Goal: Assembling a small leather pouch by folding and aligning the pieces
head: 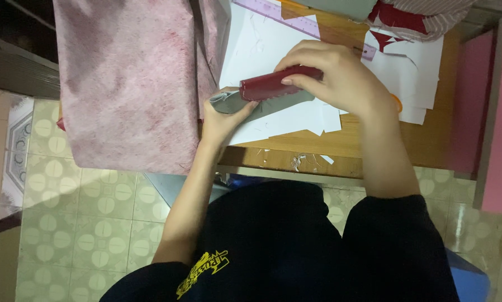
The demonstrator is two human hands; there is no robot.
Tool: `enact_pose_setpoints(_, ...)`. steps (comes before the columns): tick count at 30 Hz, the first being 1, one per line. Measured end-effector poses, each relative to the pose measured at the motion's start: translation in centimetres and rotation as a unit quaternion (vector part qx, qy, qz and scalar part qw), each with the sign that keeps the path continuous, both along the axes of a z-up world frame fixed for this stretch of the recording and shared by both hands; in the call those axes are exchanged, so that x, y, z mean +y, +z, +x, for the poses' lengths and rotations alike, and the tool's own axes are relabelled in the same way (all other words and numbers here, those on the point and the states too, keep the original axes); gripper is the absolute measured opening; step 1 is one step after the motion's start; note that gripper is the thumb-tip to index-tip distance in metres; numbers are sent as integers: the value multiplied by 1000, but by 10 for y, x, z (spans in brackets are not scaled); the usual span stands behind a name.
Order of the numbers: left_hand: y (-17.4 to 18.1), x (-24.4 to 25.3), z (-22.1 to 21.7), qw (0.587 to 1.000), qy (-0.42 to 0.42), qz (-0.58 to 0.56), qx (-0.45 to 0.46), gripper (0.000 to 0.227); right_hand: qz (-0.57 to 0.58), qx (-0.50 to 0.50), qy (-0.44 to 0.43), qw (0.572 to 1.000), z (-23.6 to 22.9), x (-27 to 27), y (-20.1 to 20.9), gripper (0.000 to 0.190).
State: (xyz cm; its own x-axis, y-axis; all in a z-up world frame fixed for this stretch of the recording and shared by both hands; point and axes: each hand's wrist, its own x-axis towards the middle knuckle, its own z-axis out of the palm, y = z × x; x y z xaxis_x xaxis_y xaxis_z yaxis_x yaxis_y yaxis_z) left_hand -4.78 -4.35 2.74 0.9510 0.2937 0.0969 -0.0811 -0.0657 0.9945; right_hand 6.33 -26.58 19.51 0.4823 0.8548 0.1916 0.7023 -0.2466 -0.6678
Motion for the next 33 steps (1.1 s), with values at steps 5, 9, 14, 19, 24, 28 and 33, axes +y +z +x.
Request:
enact_pose_setpoints(5, 0, -2, 0, 1000, 17, -12, -7, 28, -70, -12, -16, 997, 2, 6, 3, 12)
enact_pose_setpoints(9, 10, 0, -2, 1000, 16, -7, 8, 27, -126, 4, -18, 992, 2, 9, 6, 17)
enact_pose_setpoints(14, 3, 1, 1, 1000, 14, 4, -11, 26, -119, -30, -26, 992, 2, 8, -7, 12)
enact_pose_setpoints(19, 24, -4, -3, 996, 34, -80, 33, 28, -60, -119, -27, 991, 7, 7, -33, 8)
enact_pose_setpoints(24, -7, 2, 6, 995, 21, -8, -101, 62, -4, -152, -12, 988, 12, 5, -45, 11)
enact_pose_setpoints(28, 29, -12, -3, 990, 49, -130, 40, 44, -19, -139, -27, 990, 10, 7, -44, 11)
enact_pose_setpoints(33, 14, -16, 5, 987, 87, -133, 27, 34, 64, -220, -31, 973, 8, 6, -44, 27)
